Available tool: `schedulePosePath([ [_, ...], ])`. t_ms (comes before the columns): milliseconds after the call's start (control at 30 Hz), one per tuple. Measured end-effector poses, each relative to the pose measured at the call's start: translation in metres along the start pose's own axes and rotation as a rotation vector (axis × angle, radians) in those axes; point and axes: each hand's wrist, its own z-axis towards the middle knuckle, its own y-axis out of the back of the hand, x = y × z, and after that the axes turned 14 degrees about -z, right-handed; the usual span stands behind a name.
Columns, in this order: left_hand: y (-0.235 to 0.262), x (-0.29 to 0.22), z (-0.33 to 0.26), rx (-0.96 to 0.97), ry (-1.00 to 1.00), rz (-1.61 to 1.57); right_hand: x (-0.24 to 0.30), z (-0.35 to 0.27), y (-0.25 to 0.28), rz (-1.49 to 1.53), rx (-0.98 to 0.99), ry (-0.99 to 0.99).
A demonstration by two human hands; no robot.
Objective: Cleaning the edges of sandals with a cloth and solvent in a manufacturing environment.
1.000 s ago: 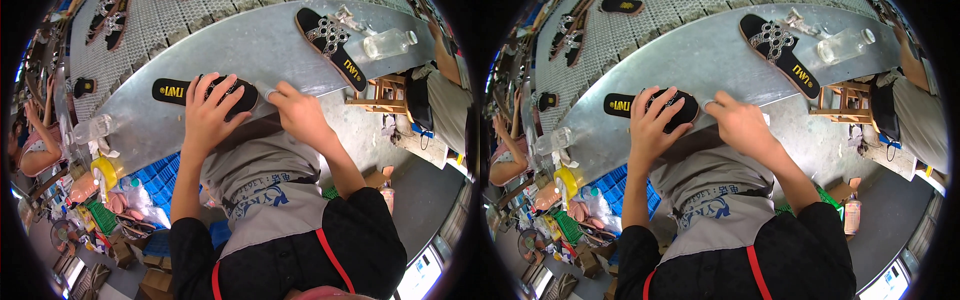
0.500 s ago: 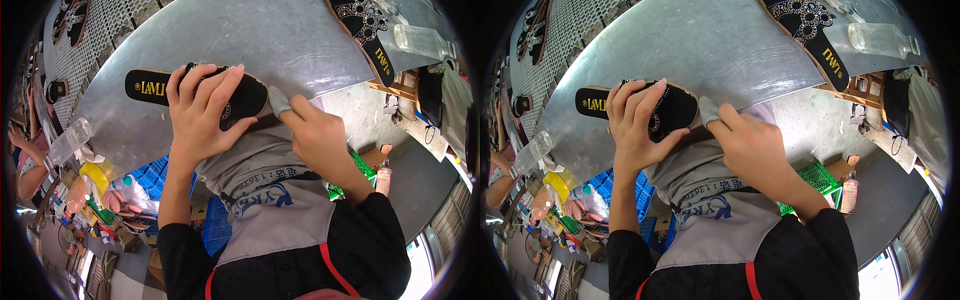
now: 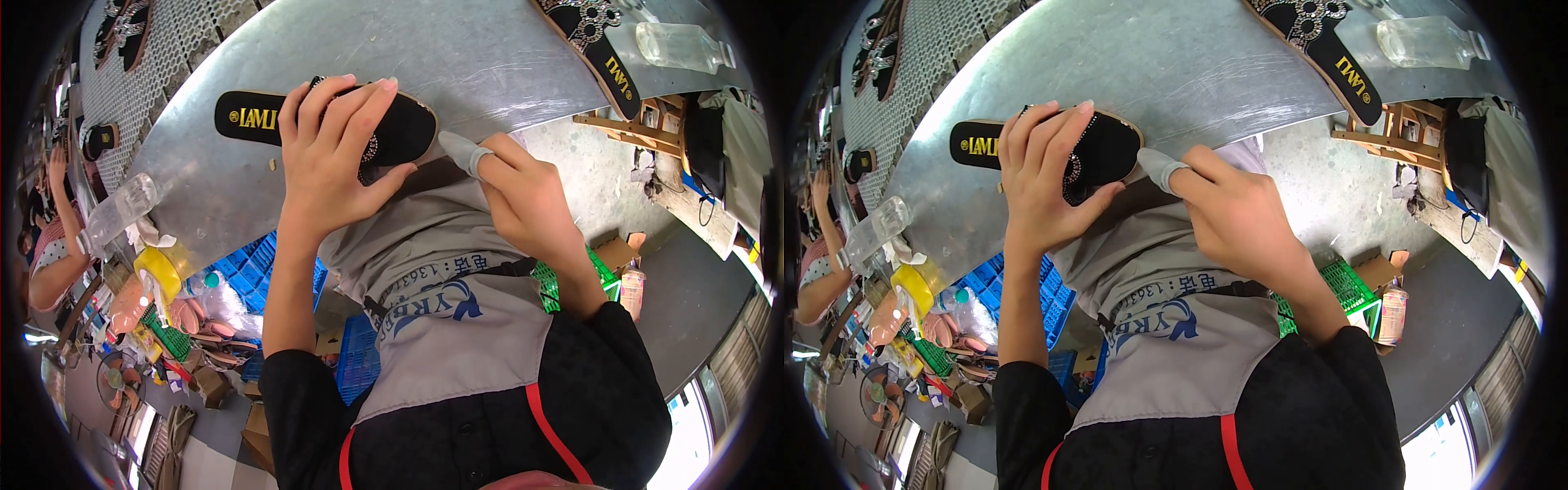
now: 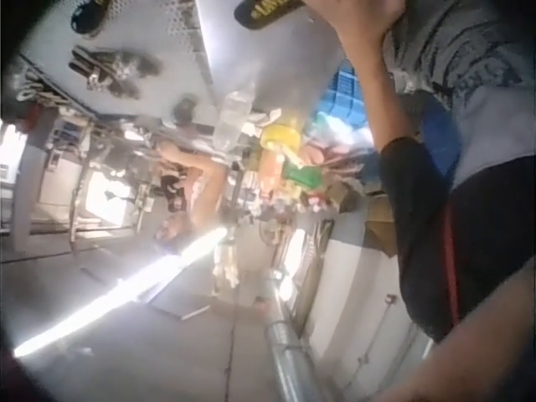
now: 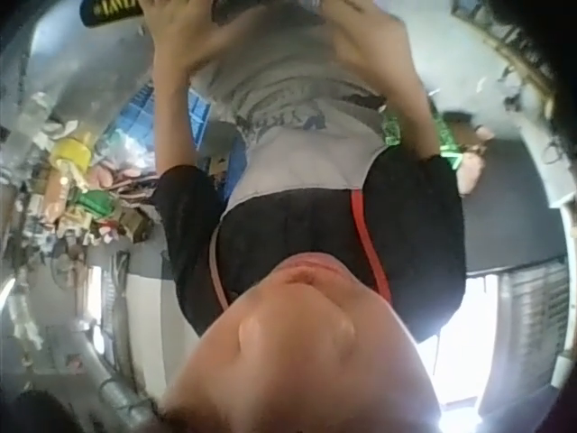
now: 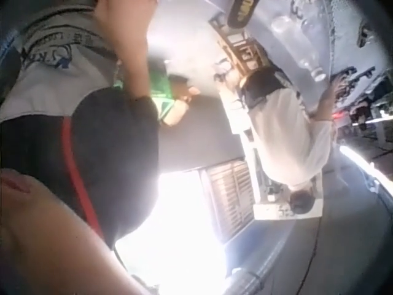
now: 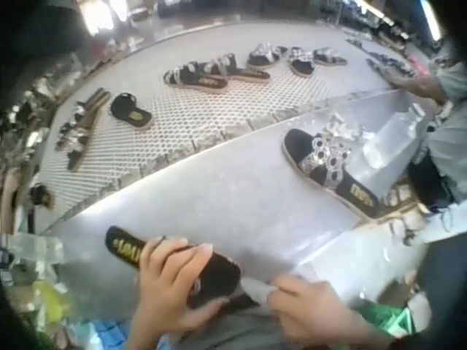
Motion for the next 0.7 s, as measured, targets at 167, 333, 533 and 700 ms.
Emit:
schedulePosePath([
  [167, 0.010, -0.004, -0.003, -0.069, -0.086, 0.012, 0.005, -0.005, 0.014, 0.663, 0.061, -0.026],
  [333, 0.010, -0.081, 0.029, -0.260, -0.094, -0.404, -0.001, -0.008, 0.030, 0.690, -0.153, 0.231],
  [533, -0.031, -0.120, 0.071, -0.295, 0.013, -0.910, -0.009, -0.013, 0.029, 0.481, -0.520, 0.210],
  [700, -0.050, -0.146, 0.101, -0.195, 0.215, -0.900, -0.040, -0.021, 0.059, -0.203, -0.784, 0.034],
])
